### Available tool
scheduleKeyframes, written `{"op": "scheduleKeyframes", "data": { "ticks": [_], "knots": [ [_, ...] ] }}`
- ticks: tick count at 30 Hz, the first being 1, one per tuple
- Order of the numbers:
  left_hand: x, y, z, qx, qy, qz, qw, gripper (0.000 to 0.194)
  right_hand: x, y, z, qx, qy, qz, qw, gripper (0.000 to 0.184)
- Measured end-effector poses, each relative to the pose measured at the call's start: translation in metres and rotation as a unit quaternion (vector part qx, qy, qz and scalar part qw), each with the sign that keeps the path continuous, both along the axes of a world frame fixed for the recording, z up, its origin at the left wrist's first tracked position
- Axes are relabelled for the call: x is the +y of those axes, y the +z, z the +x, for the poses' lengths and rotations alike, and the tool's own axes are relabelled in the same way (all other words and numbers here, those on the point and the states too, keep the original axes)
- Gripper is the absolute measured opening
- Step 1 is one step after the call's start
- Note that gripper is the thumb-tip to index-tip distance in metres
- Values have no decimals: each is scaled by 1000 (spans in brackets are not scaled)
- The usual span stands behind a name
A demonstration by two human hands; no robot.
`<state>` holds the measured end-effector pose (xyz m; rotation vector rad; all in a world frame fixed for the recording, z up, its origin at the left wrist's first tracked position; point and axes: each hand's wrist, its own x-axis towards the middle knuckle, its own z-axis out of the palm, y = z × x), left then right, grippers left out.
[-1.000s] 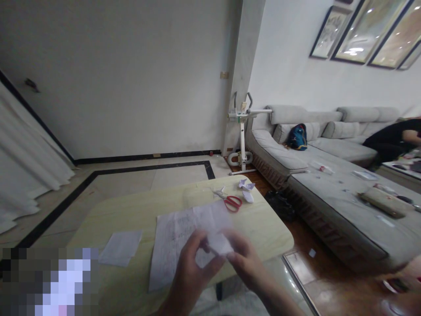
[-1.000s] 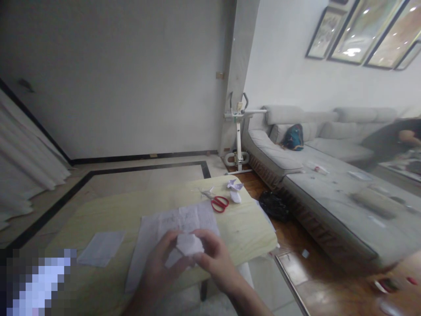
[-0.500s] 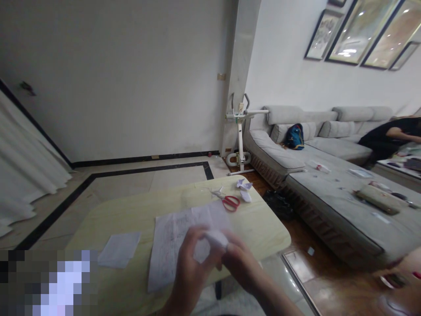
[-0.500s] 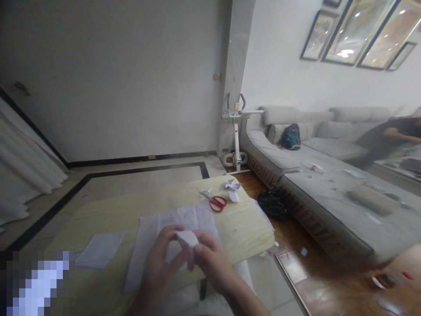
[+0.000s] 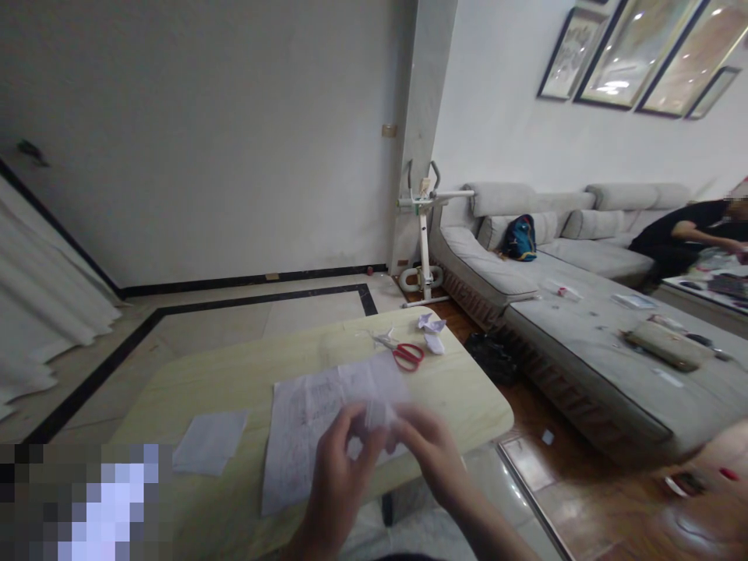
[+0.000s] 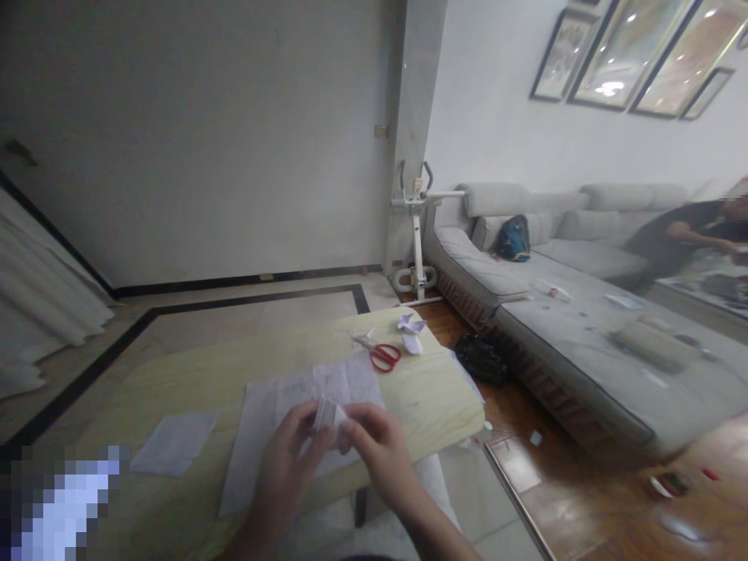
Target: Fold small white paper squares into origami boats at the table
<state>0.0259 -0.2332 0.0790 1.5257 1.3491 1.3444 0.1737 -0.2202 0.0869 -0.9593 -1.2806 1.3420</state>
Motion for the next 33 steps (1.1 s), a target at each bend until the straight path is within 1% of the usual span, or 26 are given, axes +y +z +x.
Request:
{"op": "scheduleKeyframes", "data": {
  "ticks": [3, 7, 10, 12, 16, 19, 23, 26, 28, 30, 33],
  "knots": [
    [-3, -2, 1, 28, -21, 32, 999, 21, 1, -4, 2, -19, -8, 7, 1000, 34],
    [-3, -2, 1, 75, -10, 100, 992, 18, -1, -7, 5, -37, -34, 1, 999, 32],
    [-2, -2, 1, 98, -19, 142, 985, 17, -2, -4, 5, -40, -51, 1, 998, 35],
    [-3, -2, 0, 102, -31, 159, 982, 19, -2, 0, 4, -38, -42, 9, 998, 31],
    [-5, 2, -2, 119, -38, 170, 977, 21, -2, 5, 4, -21, -21, 6, 1000, 24],
    [-8, 3, -3, 125, -26, 169, 977, 19, -4, 5, 4, -13, -23, -1, 1000, 23],
    [-11, 0, -3, 128, -18, 155, 979, 21, -7, 3, 3, 6, -39, -9, 999, 25],
    [-12, -3, -4, 132, -17, 144, 981, 22, -8, 6, 3, 2, -30, -9, 999, 24],
    [-12, -3, -4, 139, -12, 156, 978, 22, -9, 10, 4, -7, -13, -11, 1000, 25],
    [-13, -2, -3, 148, -7, 187, 971, 24, -10, 13, 5, -15, -5, -12, 1000, 27],
    [-14, 0, -2, 161, -5, 227, 960, 28, -11, 17, 6, -23, -22, -11, 999, 27]
  ]
}}
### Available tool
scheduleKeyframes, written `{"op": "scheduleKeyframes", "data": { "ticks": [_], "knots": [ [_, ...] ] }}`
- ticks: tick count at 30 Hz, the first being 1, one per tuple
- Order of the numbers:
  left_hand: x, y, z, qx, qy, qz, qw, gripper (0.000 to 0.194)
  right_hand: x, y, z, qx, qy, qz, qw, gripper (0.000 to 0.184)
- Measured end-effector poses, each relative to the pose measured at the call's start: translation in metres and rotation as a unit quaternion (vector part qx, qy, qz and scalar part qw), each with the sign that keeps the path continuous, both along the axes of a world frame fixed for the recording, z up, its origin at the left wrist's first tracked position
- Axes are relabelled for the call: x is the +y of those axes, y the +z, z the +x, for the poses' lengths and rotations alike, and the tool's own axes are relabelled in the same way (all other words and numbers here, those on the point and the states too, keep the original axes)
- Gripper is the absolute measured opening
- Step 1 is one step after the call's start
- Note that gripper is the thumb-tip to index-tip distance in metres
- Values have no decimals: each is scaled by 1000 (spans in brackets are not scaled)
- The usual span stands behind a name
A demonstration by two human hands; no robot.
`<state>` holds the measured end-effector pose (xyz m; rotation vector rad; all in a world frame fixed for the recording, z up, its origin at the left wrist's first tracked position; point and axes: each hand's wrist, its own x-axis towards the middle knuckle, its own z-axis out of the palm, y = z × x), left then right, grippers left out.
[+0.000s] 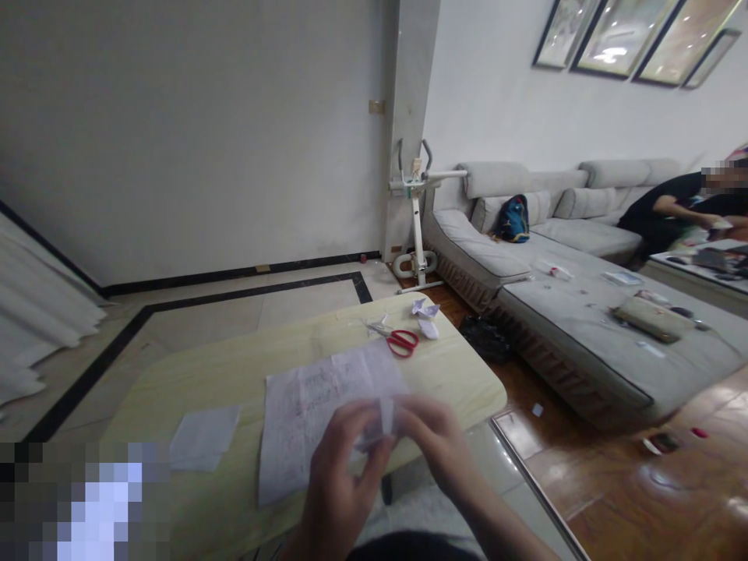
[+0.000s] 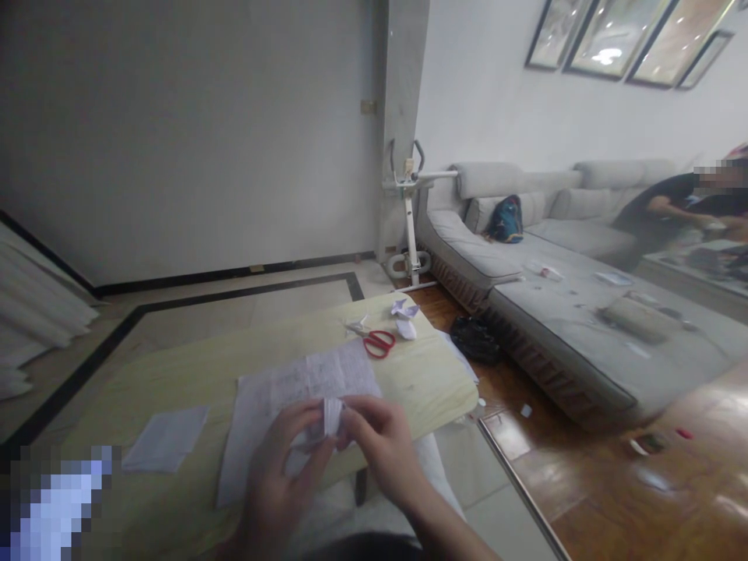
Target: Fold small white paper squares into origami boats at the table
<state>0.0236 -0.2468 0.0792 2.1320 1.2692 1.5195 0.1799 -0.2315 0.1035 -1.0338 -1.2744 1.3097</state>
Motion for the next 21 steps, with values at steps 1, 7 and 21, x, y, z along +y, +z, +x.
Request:
{"op": "scheduleKeyframes", "data": {
  "ticks": [1, 7, 21],
  "knots": [
    [-1, 0, 0, 3, 0, 8, 1000, 30, 0, 1, 0, -2, -10, 1, 1000, 26],
    [-8, -2, 5, -50, 41, -1, 998, 23, -1, -1, -2, 2, -45, -6, 999, 26],
    [-4, -1, -1, -82, 53, -43, 994, 18, 1, -2, -2, 24, -23, -50, 998, 38]
  ]
}}
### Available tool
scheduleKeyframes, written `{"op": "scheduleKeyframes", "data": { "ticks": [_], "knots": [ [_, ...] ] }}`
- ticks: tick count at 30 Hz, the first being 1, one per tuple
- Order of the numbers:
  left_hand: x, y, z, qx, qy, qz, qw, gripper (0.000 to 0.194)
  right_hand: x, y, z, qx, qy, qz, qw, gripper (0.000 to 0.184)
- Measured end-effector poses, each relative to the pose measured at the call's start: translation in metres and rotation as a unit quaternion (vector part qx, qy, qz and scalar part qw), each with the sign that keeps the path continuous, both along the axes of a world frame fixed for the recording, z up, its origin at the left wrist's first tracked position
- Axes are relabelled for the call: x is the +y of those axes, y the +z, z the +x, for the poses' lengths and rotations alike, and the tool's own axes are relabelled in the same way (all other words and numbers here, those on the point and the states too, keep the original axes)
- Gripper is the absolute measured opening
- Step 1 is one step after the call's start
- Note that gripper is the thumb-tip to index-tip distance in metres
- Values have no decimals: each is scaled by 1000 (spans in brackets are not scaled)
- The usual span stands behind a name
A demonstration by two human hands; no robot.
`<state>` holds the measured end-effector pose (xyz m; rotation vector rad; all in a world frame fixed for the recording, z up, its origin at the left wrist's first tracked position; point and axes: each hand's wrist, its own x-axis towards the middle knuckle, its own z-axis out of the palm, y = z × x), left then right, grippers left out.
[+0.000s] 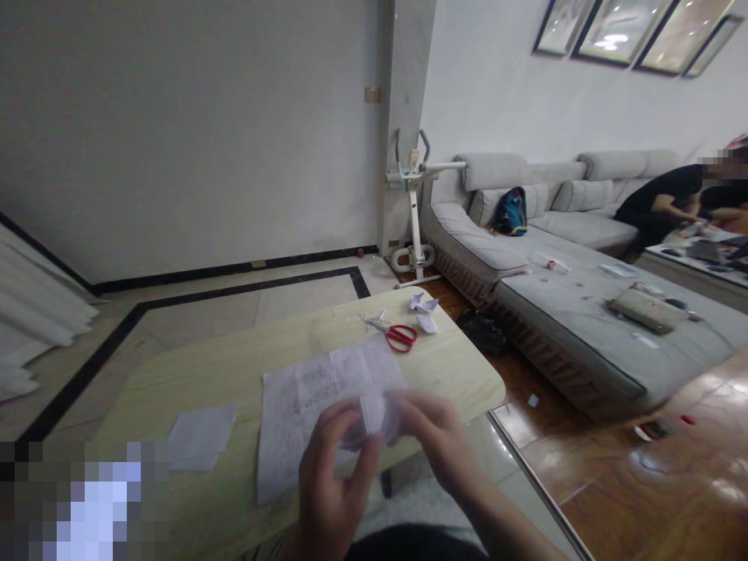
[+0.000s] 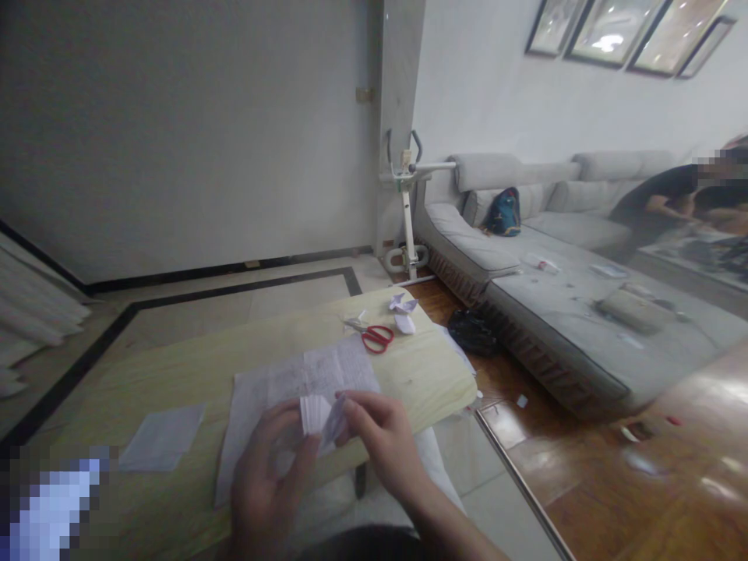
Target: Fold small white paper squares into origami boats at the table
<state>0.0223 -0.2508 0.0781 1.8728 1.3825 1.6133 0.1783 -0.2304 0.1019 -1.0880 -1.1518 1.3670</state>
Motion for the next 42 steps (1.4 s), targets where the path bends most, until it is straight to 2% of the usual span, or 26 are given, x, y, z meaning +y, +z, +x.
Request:
{"op": "scheduleKeyframes", "data": {
  "ticks": [4, 8, 11, 18, 24, 27, 32, 42],
  "knots": [
    [0, 4, 0, -65, 21, -51, 996, 20, 1, -3, 2, -30, -15, 20, 999, 32],
    [-3, 13, 4, -180, 54, -140, 972, 27, 2, -5, 2, -32, -15, 16, 999, 30],
    [-4, 19, 6, -209, 49, -170, 962, 30, 2, -3, 1, -34, -13, 18, 999, 28],
    [-2, 20, 9, -178, 3, -191, 965, 29, 3, -4, -2, -16, -11, 11, 1000, 26],
    [3, 17, 9, -163, -14, -198, 966, 25, 5, -8, -3, 2, 3, -10, 1000, 27],
    [6, 13, 6, -148, -19, -206, 967, 23, 8, -11, -4, 1, -3, -16, 1000, 25],
    [15, 1, 0, -83, -68, -217, 970, 22, 15, -19, -4, -14, -12, -29, 999, 26],
    [36, -13, 1, -89, -43, -286, 953, 26, 32, -28, 0, -35, 27, -48, 998, 32]
  ]
}}
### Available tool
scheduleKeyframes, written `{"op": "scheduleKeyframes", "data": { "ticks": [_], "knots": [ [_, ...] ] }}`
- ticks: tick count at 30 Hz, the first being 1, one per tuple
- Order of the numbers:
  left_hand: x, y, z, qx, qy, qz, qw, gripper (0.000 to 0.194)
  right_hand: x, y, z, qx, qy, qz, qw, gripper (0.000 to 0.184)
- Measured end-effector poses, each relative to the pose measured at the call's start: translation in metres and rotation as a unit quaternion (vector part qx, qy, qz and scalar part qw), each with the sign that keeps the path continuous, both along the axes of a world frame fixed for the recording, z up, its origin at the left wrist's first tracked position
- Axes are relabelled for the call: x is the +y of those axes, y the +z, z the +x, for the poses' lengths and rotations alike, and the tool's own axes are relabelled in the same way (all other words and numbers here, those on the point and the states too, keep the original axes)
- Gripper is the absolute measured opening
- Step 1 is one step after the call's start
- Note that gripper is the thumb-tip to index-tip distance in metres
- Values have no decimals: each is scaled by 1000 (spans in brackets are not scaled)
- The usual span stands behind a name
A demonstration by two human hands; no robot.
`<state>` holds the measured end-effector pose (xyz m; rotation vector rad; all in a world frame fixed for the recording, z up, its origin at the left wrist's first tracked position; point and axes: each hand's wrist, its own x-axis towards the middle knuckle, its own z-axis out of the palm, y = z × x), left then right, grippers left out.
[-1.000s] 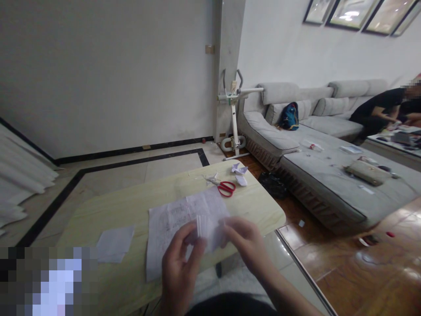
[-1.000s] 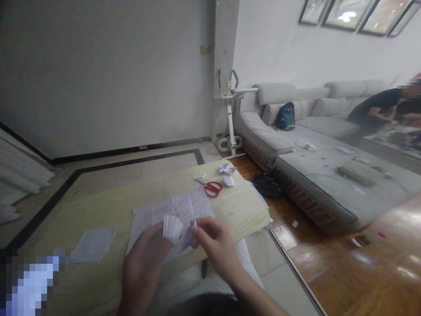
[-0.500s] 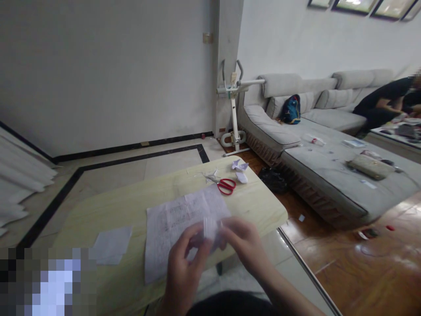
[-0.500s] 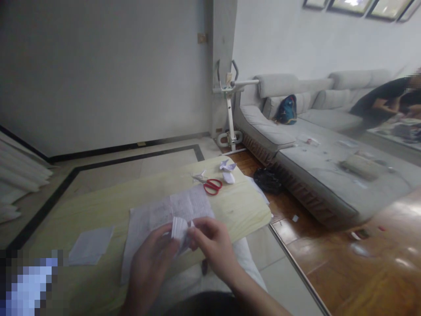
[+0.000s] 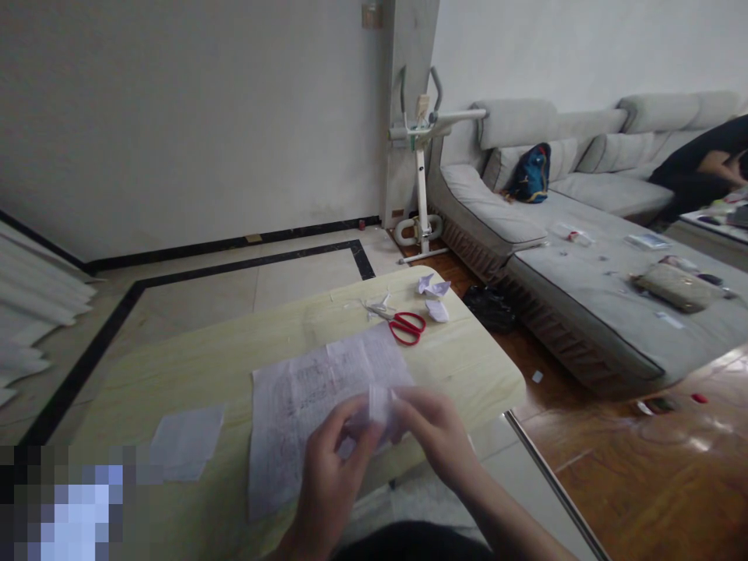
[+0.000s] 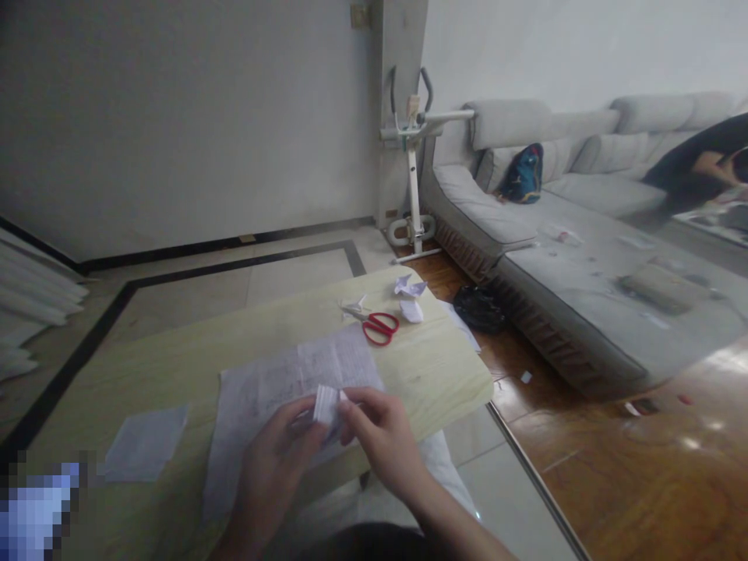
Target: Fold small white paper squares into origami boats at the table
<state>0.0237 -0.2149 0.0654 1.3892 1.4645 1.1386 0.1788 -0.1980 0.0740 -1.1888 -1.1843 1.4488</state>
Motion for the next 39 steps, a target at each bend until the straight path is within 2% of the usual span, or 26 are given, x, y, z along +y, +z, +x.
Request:
{"op": "scheduleKeyframes", "data": {
  "ticks": [4, 9, 17, 25, 32, 35, 39],
  "knots": [
    [5, -2, 2, -21, 33, -23, 999, 28, 8, -5, 1, 21, 19, -7, 1000, 35],
    [10, -3, 8, -71, 69, -47, 994, 30, 15, -15, -3, 46, -18, -31, 998, 31],
    [18, -10, 9, -63, 33, -55, 996, 31, 19, -24, -7, 60, -67, -39, 995, 29],
    [19, -14, 9, -69, 18, -50, 996, 28, 17, -26, -15, 43, -111, 0, 993, 27],
    [12, -11, 19, -108, 42, -54, 992, 30, 12, -26, -22, -28, -165, 61, 984, 27],
    [11, -11, 20, -103, 42, -46, 993, 29, 9, -26, -20, -67, -146, 88, 983, 29],
    [12, -13, 17, -110, 21, -35, 993, 27, 5, -27, -18, -94, -83, 137, 983, 39]
  ]
}}
